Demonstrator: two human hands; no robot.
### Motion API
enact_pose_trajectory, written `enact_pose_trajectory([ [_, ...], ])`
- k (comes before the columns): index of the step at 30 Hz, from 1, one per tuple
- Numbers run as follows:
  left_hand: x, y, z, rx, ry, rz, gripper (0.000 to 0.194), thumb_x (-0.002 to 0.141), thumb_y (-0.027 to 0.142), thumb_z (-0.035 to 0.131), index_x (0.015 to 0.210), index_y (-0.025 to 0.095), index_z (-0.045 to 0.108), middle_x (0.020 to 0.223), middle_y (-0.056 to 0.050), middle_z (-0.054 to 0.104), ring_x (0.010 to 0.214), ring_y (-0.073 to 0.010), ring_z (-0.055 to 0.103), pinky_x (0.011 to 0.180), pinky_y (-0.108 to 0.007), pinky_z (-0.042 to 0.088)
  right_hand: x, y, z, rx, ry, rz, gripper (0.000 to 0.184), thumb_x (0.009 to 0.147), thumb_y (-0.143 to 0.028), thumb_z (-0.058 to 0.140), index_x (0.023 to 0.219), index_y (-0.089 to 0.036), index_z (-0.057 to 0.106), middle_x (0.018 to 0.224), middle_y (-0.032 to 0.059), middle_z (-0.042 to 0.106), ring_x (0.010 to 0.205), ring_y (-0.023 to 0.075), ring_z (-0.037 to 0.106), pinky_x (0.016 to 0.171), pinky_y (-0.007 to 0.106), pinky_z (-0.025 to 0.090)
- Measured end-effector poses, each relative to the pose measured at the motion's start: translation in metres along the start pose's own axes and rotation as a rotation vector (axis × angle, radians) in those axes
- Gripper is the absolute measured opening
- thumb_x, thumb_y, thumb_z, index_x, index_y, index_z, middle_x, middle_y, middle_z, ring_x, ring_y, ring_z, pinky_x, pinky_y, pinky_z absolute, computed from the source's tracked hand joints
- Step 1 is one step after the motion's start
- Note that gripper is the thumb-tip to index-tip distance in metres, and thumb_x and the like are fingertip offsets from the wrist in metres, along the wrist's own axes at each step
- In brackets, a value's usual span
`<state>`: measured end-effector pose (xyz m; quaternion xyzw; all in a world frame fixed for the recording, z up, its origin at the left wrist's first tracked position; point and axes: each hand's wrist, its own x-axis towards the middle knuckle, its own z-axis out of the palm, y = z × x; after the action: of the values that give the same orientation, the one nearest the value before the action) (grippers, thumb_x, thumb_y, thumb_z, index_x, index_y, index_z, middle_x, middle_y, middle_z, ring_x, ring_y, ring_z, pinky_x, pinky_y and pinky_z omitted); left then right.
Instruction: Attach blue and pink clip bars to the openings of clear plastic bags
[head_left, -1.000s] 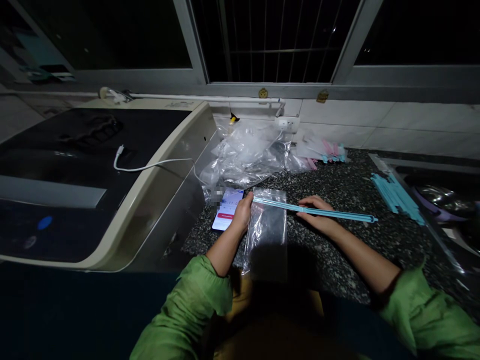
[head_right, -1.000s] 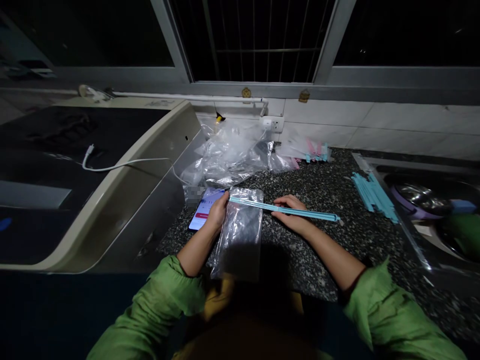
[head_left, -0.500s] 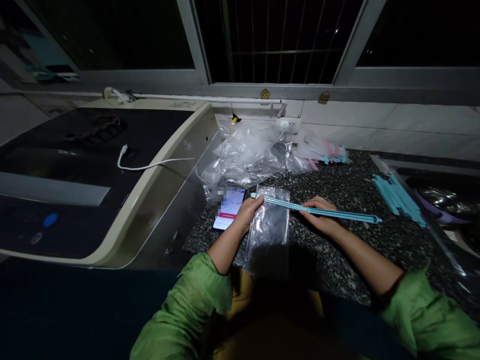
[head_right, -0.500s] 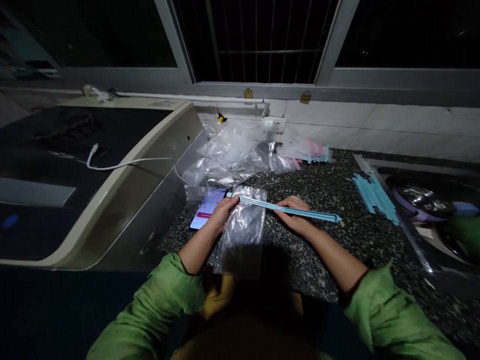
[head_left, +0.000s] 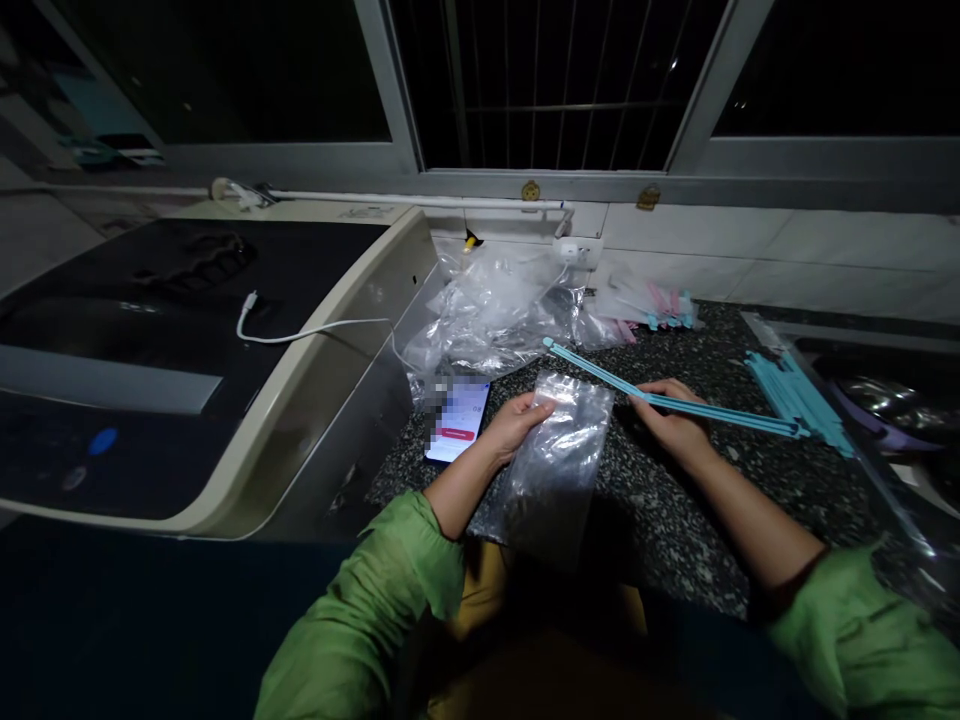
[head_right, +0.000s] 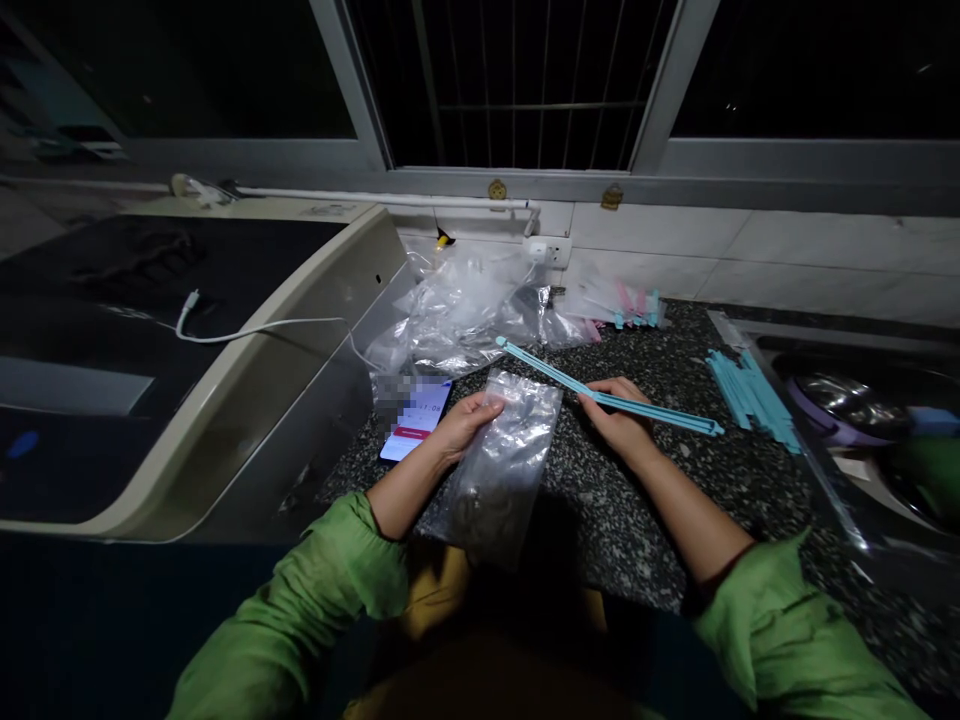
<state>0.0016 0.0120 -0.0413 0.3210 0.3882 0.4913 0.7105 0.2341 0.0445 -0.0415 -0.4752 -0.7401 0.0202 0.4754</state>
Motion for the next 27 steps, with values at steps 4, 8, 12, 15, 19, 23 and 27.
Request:
enact_pose_trajectory([
  [4, 0.012, 0.002, 0.008, 0.010, -0.056, 0.026, 0.046, 0.041, 0.041, 0.082, 0.073, 0.012, 0.068, 0.061, 0.000, 0.065, 0.053, -0.0096, 0.053, 0.058, -0.022, 0.037, -0.001, 0.005, 0.002, -0.019, -0.014, 0.010, 0.021, 0.076, -0.042, 0.057, 0.070, -0.022, 0.062, 0.067, 0.0026, 0.065, 0.063, 0.0171, 0.059, 0.061, 0.032, 0.048],
  [8, 0.019, -0.004, 0.005, 0.041, -0.075, 0.011, 0.047, 0.044, 0.042, 0.081, 0.076, 0.012, 0.069, 0.063, -0.001, 0.065, 0.055, -0.0101, 0.053, 0.061, -0.023, 0.037, -0.004, 0.001, 0.006, -0.005, -0.081, -0.026, 0.021, 0.076, -0.041, 0.057, 0.069, -0.023, 0.062, 0.066, 0.0021, 0.064, 0.061, 0.0164, 0.059, 0.059, 0.031, 0.048],
  [12, 0.018, -0.007, 0.000, 0.035, -0.048, 0.010, 0.047, 0.043, 0.044, 0.081, 0.073, 0.011, 0.068, 0.062, 0.000, 0.064, 0.054, -0.0099, 0.052, 0.059, -0.023, 0.036, -0.008, -0.005, 0.010, 0.026, -0.134, -0.078, 0.016, 0.076, -0.037, 0.058, 0.068, -0.023, 0.061, 0.066, 0.0015, 0.064, 0.060, 0.0155, 0.059, 0.057, 0.030, 0.048],
  [15, 0.016, -0.007, 0.000, 0.046, -0.032, -0.012, 0.046, 0.042, 0.046, 0.081, 0.067, 0.011, 0.065, 0.058, 0.001, 0.062, 0.050, -0.0087, 0.050, 0.055, -0.022, 0.034, -0.010, -0.007, 0.011, 0.030, -0.136, -0.103, 0.013, 0.076, -0.033, 0.059, 0.069, -0.023, 0.060, 0.065, 0.0010, 0.064, 0.059, 0.0150, 0.059, 0.056, 0.029, 0.047],
  [19, 0.017, -0.008, -0.001, 0.065, -0.023, -0.013, 0.049, 0.041, 0.050, 0.080, 0.063, 0.010, 0.061, 0.052, 0.002, 0.059, 0.046, -0.0076, 0.047, 0.052, -0.021, 0.033, -0.010, -0.009, 0.010, 0.032, -0.138, -0.129, 0.011, 0.076, -0.031, 0.059, 0.070, -0.022, 0.060, 0.065, 0.0008, 0.064, 0.059, 0.0146, 0.059, 0.056, 0.029, 0.048],
  [23, 0.018, -0.010, -0.004, 0.079, -0.023, -0.019, 0.049, 0.043, 0.053, 0.078, 0.060, 0.010, 0.059, 0.049, 0.002, 0.056, 0.043, -0.0070, 0.045, 0.049, -0.021, 0.031, -0.010, -0.011, 0.008, 0.043, -0.160, -0.134, 0.012, 0.076, -0.033, 0.060, 0.071, -0.022, 0.060, 0.066, 0.0013, 0.065, 0.061, 0.0152, 0.060, 0.056, 0.029, 0.048],
  [27, 0.019, -0.008, -0.006, 0.116, -0.009, -0.065, 0.050, 0.043, 0.057, 0.076, 0.050, 0.013, 0.053, 0.040, 0.003, 0.050, 0.036, -0.0059, 0.039, 0.042, -0.021, 0.025, -0.009, -0.013, 0.007, 0.063, -0.183, -0.153, 0.011, 0.077, -0.032, 0.060, 0.071, -0.022, 0.060, 0.066, 0.0015, 0.065, 0.061, 0.0152, 0.060, 0.056, 0.029, 0.048],
])
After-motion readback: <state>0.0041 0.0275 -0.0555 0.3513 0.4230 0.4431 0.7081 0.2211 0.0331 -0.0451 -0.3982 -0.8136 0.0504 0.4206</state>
